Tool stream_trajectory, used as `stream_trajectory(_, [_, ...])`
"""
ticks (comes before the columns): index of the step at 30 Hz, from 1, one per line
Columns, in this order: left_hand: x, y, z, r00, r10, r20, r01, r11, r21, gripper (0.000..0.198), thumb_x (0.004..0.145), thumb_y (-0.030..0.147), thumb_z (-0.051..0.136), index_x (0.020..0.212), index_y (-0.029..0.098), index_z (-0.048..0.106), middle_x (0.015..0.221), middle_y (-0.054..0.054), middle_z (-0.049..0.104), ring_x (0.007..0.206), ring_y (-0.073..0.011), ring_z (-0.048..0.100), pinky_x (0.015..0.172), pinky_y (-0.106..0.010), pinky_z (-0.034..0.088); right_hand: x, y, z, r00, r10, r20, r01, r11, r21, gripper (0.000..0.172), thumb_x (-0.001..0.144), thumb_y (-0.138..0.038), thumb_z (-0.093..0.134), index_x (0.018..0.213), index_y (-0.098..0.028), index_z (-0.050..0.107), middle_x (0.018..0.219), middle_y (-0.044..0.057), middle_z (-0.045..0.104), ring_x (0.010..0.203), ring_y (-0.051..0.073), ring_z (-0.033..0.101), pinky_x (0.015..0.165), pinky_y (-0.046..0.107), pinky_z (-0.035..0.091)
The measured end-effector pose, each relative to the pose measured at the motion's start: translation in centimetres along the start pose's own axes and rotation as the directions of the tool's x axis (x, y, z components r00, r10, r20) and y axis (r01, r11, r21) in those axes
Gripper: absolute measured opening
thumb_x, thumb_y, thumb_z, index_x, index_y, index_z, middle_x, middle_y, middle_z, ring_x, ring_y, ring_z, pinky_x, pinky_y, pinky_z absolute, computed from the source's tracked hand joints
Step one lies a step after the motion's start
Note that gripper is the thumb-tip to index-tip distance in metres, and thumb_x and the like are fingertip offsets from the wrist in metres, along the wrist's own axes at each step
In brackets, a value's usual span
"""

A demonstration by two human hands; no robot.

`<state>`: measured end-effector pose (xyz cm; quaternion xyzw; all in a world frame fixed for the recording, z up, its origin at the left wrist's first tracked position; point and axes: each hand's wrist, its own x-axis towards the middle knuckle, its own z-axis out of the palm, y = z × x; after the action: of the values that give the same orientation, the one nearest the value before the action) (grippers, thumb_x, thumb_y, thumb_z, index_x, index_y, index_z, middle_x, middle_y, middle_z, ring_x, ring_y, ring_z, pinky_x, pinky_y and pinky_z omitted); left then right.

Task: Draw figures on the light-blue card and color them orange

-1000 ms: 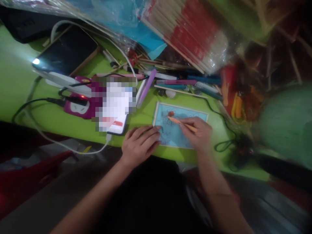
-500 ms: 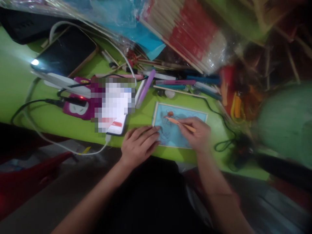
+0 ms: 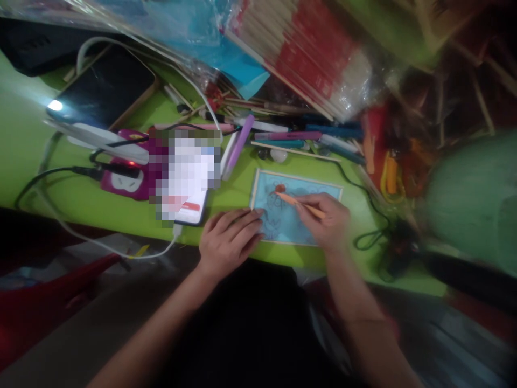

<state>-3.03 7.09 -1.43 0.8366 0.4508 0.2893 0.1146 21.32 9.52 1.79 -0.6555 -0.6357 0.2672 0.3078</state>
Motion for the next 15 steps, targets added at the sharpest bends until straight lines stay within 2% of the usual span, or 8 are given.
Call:
stream_trajectory(5, [0.04,0.01,-0.02,1.000,0.000,0.002,0.000,1.000,0.000,0.025,0.093,0.026,0.076,0.118,0.029,0.071,0.124,0.003,0.081,0.110,-0.0220,0.075,0.092,-0.040,0.048,0.00,0.02,-0.22,1.000,0.028,-0.008,-0.028,0.999,0.017,0.008,0.092,-0.028,0.073,0.096,-0.026,0.080,0.086,0.001,0.083,0.077,0.018,0.075,0.073,0.034,0.062])
stream_trajectory(15, [0.10,0.02,0.04,1.000,0.007,0.004,-0.007,1.000,0.022,0.021,0.096,0.027,0.075,0.116,0.027,0.070,0.124,0.004,0.080,0.109,-0.0219,0.075,0.091,-0.040,0.049,0.12,0.52,-0.40,1.000,0.009,0.009,-0.010,0.998,0.069,0.009,0.090,-0.028,0.073,0.094,-0.026,0.080,0.082,0.001,0.082,0.072,0.018,0.074,0.067,0.033,0.059])
